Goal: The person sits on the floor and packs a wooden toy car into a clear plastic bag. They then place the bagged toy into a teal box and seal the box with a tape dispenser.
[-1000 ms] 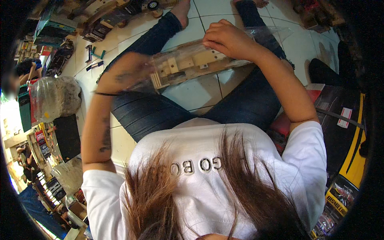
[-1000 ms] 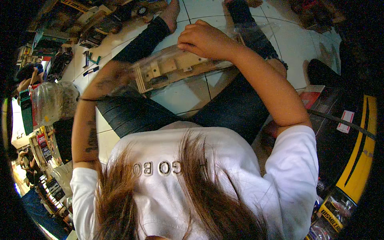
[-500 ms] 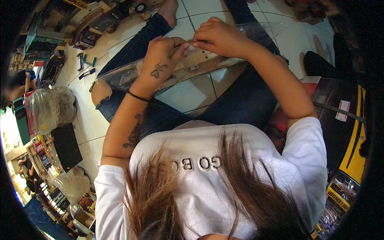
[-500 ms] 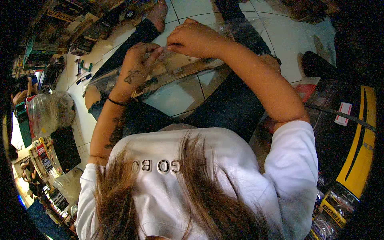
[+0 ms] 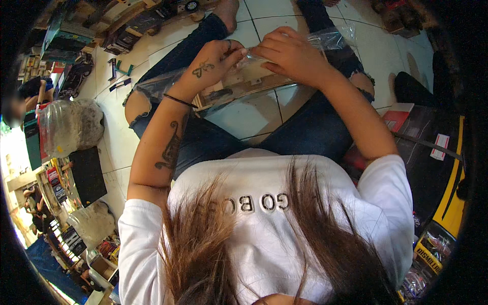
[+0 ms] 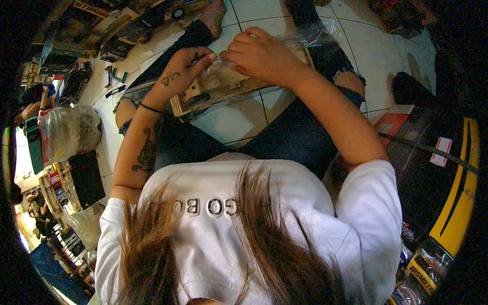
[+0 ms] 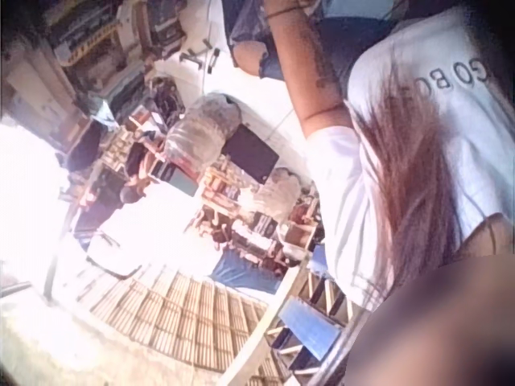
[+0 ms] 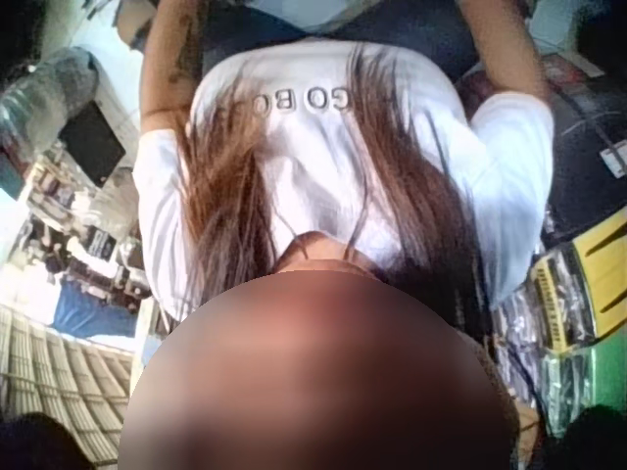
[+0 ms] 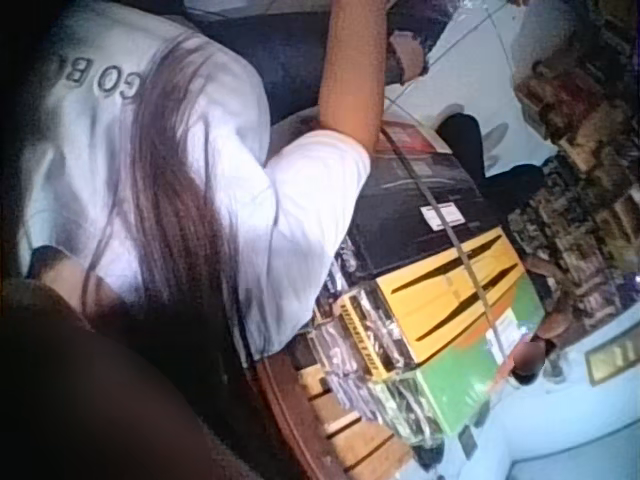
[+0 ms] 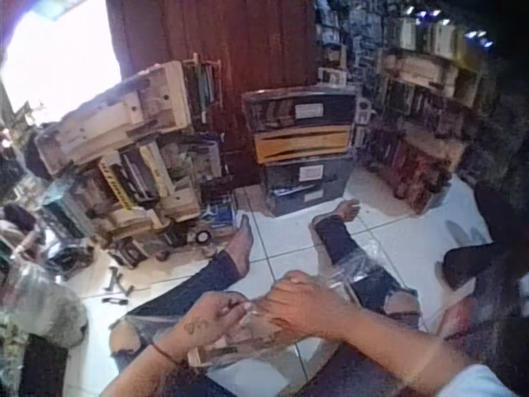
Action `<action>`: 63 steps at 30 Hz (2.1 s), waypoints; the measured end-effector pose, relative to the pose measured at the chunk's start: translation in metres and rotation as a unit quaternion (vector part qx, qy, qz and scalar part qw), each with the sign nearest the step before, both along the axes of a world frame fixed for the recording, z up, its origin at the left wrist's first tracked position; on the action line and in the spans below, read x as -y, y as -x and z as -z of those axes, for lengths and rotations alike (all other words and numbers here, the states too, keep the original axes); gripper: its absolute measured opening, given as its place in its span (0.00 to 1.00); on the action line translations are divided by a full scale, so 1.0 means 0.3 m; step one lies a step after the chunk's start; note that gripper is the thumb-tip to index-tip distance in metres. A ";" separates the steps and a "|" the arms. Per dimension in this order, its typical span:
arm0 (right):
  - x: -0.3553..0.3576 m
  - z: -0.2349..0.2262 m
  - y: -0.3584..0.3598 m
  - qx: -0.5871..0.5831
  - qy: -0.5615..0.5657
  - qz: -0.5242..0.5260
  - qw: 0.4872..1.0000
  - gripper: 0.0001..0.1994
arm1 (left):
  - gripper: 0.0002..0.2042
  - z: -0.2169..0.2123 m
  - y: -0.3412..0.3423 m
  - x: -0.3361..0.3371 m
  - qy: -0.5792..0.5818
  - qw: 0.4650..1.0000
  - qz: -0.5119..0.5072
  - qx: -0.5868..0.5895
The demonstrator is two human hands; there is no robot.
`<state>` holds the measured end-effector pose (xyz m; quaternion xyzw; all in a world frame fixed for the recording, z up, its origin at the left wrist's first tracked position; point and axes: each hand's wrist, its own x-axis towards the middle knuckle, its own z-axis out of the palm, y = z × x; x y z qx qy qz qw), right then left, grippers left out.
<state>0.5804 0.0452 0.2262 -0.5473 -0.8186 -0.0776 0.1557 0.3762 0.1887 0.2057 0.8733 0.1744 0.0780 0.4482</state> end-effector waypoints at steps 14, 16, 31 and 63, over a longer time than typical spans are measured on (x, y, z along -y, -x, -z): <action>-0.067 0.041 -0.006 -0.199 0.179 0.045 0.962 0.09 | 0.16 -0.119 0.445 -0.247 -0.241 0.956 -0.165 0.002; -0.058 0.034 -0.005 -0.196 0.184 0.050 0.962 0.09 | 0.22 -0.064 0.210 -0.110 -0.137 0.989 -0.004 0.062; -0.035 0.066 -0.001 -0.183 0.082 0.077 0.977 0.08 | 0.16 -0.053 -0.160 -0.069 -0.031 0.981 0.177 -0.075; 0.153 -0.053 0.132 -0.590 0.035 0.175 0.788 0.31 | 0.15 -0.237 -0.239 0.011 0.010 0.993 -0.107 0.049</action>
